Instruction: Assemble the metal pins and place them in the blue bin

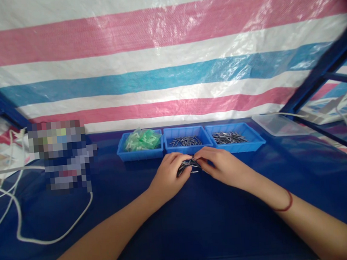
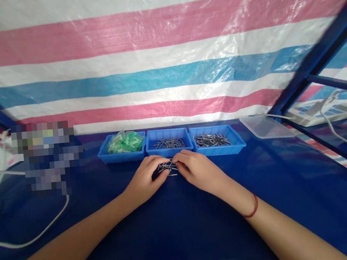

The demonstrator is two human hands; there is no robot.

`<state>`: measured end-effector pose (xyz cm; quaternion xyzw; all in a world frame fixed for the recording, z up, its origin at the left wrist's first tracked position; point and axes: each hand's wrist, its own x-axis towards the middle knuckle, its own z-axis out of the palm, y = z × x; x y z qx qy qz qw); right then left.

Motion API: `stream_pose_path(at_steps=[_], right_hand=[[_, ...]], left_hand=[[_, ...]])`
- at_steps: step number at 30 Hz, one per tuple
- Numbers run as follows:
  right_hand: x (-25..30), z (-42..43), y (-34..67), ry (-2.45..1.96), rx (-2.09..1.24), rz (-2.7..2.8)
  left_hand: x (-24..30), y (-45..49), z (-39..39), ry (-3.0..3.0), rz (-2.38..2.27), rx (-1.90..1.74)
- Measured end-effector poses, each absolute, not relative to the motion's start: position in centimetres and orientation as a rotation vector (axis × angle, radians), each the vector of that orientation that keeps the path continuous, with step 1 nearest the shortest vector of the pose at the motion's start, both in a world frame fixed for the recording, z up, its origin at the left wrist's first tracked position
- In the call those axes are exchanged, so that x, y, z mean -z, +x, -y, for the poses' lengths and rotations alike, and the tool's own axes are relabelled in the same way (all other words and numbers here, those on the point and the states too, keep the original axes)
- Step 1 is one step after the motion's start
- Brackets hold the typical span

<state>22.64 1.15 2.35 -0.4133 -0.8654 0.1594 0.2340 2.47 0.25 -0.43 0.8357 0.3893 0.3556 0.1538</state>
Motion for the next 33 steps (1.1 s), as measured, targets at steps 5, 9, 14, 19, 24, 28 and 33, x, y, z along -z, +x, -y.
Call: stream_pose_path(at_steps=[5, 9, 14, 19, 24, 28, 33], right_hand=[[-2.0, -0.5, 21.5, -1.061, -0.748, 2.031], [-1.5, -0.1, 20.7, -0.974, -0.793, 1.878], [-1.5, 0.1, 20.6, -0.959, -0.81, 1.804], [-2.1, 0.4, 20.6, -0.971, -0.789, 1.778], [-2.1, 0.5, 20.6, -0.958, -0.779, 1.809], [-2.2, 0.3, 20.8, -0.951, -0.765, 1.803], [-2.4, 0.0, 21.1, -0.964, -0.701, 1.796]], left_hand=[[0.2, 2.7, 0.0, 2.31, -1.13, -1.127], [0.3, 2.8, 0.1, 2.288, -1.1, -1.129], [0.3, 2.8, 0.3, 2.188, -1.084, -1.121], [0.2, 2.9, 0.4, 2.119, -1.051, -1.108], [0.2, 2.9, 0.3, 2.103, -1.029, -1.098], [0.2, 2.8, 0.2, 2.071, -1.05, -1.153], [-0.3, 2.8, 0.1, 2.031, -1.086, -1.285]])
